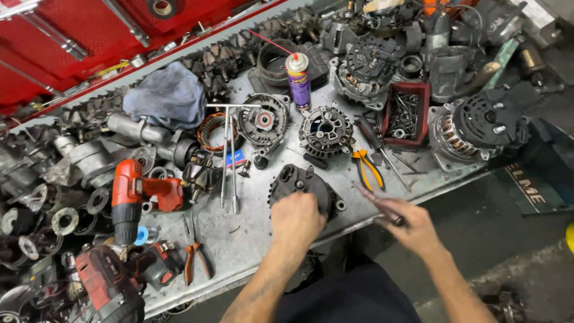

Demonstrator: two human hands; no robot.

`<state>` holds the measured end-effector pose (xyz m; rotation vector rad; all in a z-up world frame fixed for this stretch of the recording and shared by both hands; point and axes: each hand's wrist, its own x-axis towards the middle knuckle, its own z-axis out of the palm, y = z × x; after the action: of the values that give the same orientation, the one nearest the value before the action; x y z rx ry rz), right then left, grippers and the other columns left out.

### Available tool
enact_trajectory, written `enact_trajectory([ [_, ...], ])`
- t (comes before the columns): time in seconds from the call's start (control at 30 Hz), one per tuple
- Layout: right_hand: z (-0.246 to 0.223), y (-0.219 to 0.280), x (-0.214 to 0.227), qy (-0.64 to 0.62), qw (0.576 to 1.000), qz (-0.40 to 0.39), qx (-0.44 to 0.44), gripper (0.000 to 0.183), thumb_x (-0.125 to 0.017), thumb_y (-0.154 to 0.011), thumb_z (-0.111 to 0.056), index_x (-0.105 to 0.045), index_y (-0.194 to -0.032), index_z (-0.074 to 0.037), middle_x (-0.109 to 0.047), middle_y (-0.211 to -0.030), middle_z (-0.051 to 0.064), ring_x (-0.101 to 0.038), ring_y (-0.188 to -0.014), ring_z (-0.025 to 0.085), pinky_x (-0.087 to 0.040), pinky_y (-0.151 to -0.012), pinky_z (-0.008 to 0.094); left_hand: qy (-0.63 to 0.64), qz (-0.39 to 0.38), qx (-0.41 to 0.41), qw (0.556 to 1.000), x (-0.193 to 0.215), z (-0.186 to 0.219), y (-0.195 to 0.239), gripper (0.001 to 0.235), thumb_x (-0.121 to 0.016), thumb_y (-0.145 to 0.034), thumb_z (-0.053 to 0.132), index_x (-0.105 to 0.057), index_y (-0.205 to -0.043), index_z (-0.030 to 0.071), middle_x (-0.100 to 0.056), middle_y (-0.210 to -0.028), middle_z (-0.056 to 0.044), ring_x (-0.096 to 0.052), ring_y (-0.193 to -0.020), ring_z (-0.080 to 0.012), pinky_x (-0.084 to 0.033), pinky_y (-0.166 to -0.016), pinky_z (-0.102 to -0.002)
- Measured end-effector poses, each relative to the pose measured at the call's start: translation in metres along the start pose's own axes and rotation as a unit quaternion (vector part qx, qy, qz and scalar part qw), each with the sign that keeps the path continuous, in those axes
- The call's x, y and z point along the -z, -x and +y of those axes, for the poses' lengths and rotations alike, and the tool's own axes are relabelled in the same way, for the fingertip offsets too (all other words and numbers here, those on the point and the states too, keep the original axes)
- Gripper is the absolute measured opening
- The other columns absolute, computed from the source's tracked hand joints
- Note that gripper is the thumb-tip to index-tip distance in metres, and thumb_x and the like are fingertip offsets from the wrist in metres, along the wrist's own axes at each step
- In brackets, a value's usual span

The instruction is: The person disassembles a car alternator on a cluttered workbench. They use a screwdriver to remove screws, pliers to pull out pins, and a power drill to remove bolts, separating the alternator into its component parts.

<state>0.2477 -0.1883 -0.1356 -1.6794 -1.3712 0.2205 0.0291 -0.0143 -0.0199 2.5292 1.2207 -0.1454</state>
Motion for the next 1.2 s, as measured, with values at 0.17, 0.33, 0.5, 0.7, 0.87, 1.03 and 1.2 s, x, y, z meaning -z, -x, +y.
enact_trajectory([
  [0.17, 0.011, 0.02, -0.03, 0.041, 0.994, -0.096, 0.034, 0.045, -0.08, -0.081, -0.014, -0.071, -0.125, -0.016, -0.069, -0.123, 0.009, -0.068, -0.103, 0.029, -0.056, -0.085, 0.038, 0.041, 0.079, -0.007, 0.996, -0.001, 0.0, 0.006, 0.031, -0.084, -0.071, 0.037, -0.075, -0.079, 0.009, -0.072, -0.079, -0.012, -0.071, -0.077, -0.0326, -0.057, -0.066, -0.046],
  [0.33, 0.008, 0.012, -0.046, 0.189, 0.97, -0.154, -0.013, 0.055, -0.074, -0.076, -0.013, -0.067, -0.13, -0.021, -0.067, -0.128, 0.002, -0.063, -0.112, 0.029, -0.052, -0.089, 0.043, 0.037, 0.113, -0.013, 0.993, -0.008, -0.003, 0.013, 0.028, -0.082, -0.072, 0.036, -0.075, -0.08, 0.01, -0.072, -0.08, -0.01, -0.071, -0.077, -0.0319, -0.057, -0.065, -0.047],
  [0.5, 0.012, -0.025, -0.05, 0.175, 0.976, -0.132, -0.022, 0.05, -0.079, -0.068, -0.021, -0.07, -0.117, -0.016, -0.067, -0.125, 0.007, -0.061, -0.112, 0.035, -0.05, -0.084, 0.047, 0.035, 0.099, -0.065, 0.992, -0.017, -0.011, 0.01, 0.024, -0.079, -0.077, 0.033, -0.073, -0.078, 0.011, -0.073, -0.08, -0.01, -0.071, -0.077, -0.0323, -0.056, -0.067, -0.047],
  [0.7, 0.035, -0.096, -0.101, 0.177, 0.967, -0.132, -0.128, 0.04, -0.068, -0.089, -0.038, -0.074, -0.117, -0.011, -0.072, -0.105, 0.017, -0.067, -0.103, 0.039, -0.053, -0.09, 0.049, 0.011, 0.04, -0.011, 0.999, -0.011, -0.006, 0.007, 0.03, -0.077, -0.081, 0.04, -0.072, -0.082, 0.01, -0.073, -0.076, -0.015, -0.072, -0.075, -0.0343, -0.056, -0.067, -0.048],
  [0.87, 0.07, -0.119, -0.156, 0.293, 0.91, -0.224, -0.19, 0.063, -0.072, -0.085, -0.065, -0.077, -0.1, -0.004, -0.074, -0.092, 0.019, -0.072, -0.088, 0.038, -0.059, -0.081, 0.049, 0.101, 0.166, 0.002, 0.981, -0.014, -0.015, 0.019, 0.031, -0.074, -0.088, 0.037, -0.068, -0.079, 0.008, -0.072, -0.078, -0.012, -0.07, -0.072, -0.0355, -0.054, -0.064, -0.048],
  [1.03, 0.07, -0.108, -0.15, 0.223, 0.943, -0.176, -0.175, 0.048, -0.074, -0.084, -0.052, -0.077, -0.105, -0.009, -0.075, -0.09, 0.018, -0.073, -0.086, 0.038, -0.059, -0.078, 0.05, 0.167, 0.279, 0.004, 0.946, 0.003, -0.045, 0.031, 0.02, -0.076, -0.084, 0.028, -0.072, -0.086, 0.009, -0.07, -0.084, -0.011, -0.068, -0.08, -0.0341, -0.053, -0.067, -0.046],
  [1.2, 0.058, -0.112, -0.139, 0.19, 0.958, -0.185, -0.109, 0.035, -0.072, -0.085, -0.037, -0.076, -0.115, -0.021, -0.075, -0.089, 0.016, -0.072, -0.08, 0.039, -0.058, -0.07, 0.05, 0.214, 0.294, -0.002, 0.931, 0.001, -0.062, 0.025, 0.02, -0.077, -0.084, 0.025, -0.073, -0.091, 0.007, -0.07, -0.092, -0.012, -0.067, -0.086, -0.0331, -0.054, -0.074, -0.043],
])
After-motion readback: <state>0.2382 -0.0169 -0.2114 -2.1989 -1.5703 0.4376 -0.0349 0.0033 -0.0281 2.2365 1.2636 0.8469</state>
